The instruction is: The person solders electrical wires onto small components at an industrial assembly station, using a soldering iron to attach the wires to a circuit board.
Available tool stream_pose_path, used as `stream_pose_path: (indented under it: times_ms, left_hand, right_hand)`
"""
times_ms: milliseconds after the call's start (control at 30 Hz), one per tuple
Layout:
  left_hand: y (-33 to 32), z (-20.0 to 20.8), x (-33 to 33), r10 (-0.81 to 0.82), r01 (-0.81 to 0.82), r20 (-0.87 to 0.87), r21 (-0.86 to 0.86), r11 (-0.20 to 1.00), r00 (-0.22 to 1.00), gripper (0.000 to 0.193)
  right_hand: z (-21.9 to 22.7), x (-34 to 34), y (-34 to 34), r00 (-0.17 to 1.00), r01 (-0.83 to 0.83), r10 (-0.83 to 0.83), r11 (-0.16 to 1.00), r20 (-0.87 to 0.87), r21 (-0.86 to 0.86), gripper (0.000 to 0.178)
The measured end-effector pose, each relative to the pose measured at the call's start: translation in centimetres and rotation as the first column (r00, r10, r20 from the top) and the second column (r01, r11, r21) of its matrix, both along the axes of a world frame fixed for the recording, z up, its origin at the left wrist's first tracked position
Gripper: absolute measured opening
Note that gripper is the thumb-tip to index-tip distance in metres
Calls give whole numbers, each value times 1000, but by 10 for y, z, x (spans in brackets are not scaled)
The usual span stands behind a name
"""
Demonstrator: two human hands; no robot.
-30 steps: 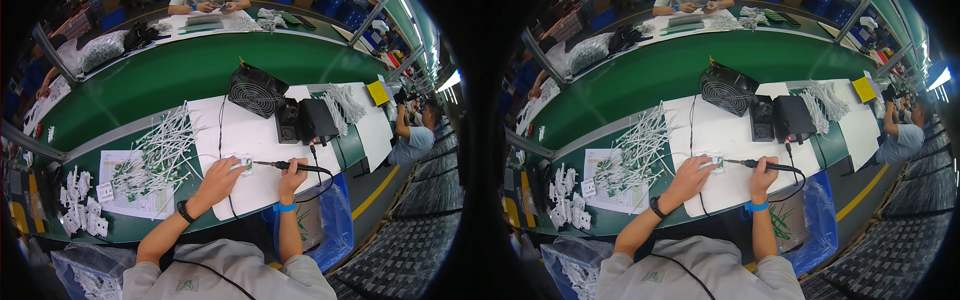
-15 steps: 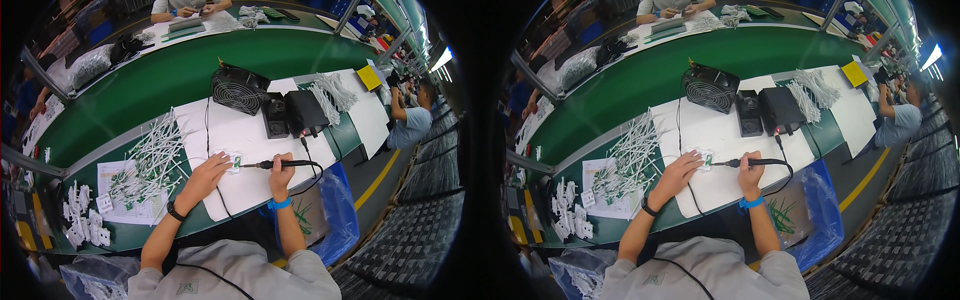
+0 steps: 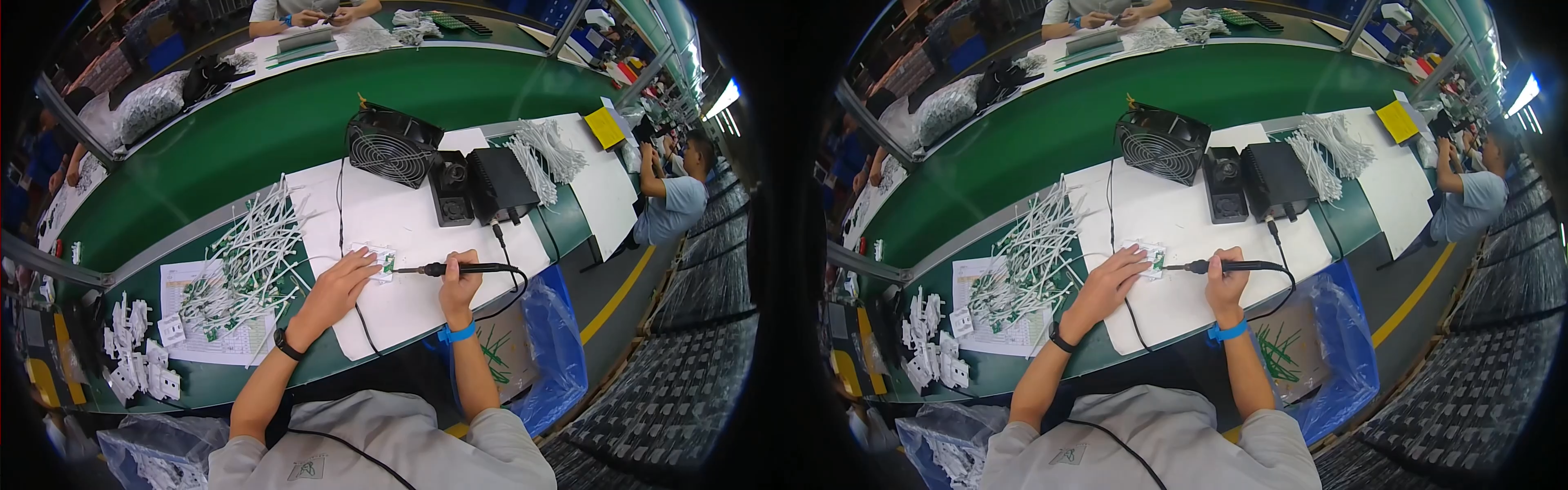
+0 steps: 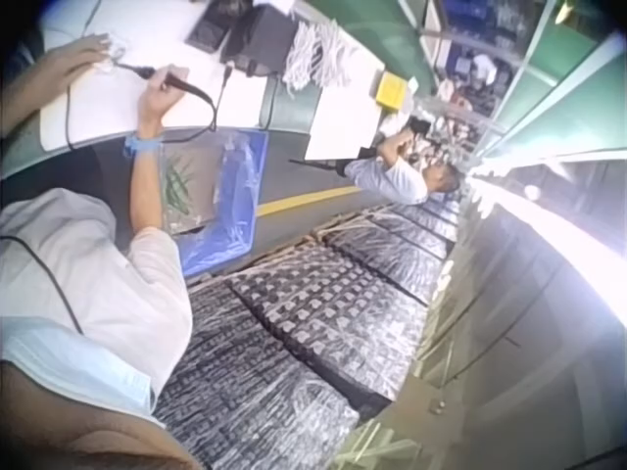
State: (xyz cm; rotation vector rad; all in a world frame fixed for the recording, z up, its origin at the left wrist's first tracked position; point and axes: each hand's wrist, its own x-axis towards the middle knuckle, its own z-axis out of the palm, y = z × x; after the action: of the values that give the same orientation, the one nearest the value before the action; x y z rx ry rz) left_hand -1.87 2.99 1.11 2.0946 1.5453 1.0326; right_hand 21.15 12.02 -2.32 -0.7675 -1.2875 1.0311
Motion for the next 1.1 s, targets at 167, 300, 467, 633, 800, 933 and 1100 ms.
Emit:
stream_pose_path:
  times_ms: [167,300,467,633,800,933,1100]
  left_hand:
    - [0,0,0,2,-2,-5,1,1000,1000,31]
    - [0,-1,1,25,-22,-62,49,999,998,38]
    - [1,20,16,178,-179,-29,-22,984,984,59]
    - [10,2,17,205,-179,-302,112,977,931,62]
    - [22,9,50,383,-397,-243,-9,918,891,81]
    - [23,13,64,465,-478,-200,-16,878,862,84]
    - [9,13,59,360,-364,-104,-21,931,927,67]
  right_hand:
    - [0,0,0,1000,10,-10,1000,16,-13,19]
    - [-1,0,-1,999,39,-39,999,19,-11,17]
    - [-12,5,7,978,198,-201,978,54,61,16]
    - [-4,1,9,944,329,-328,942,-20,63,14]
    - [15,-3,3,882,465,-470,861,-31,207,10]
    - [36,-12,2,918,373,-396,888,36,270,8]
    - [50,-11,2,949,301,-312,942,55,147,19]
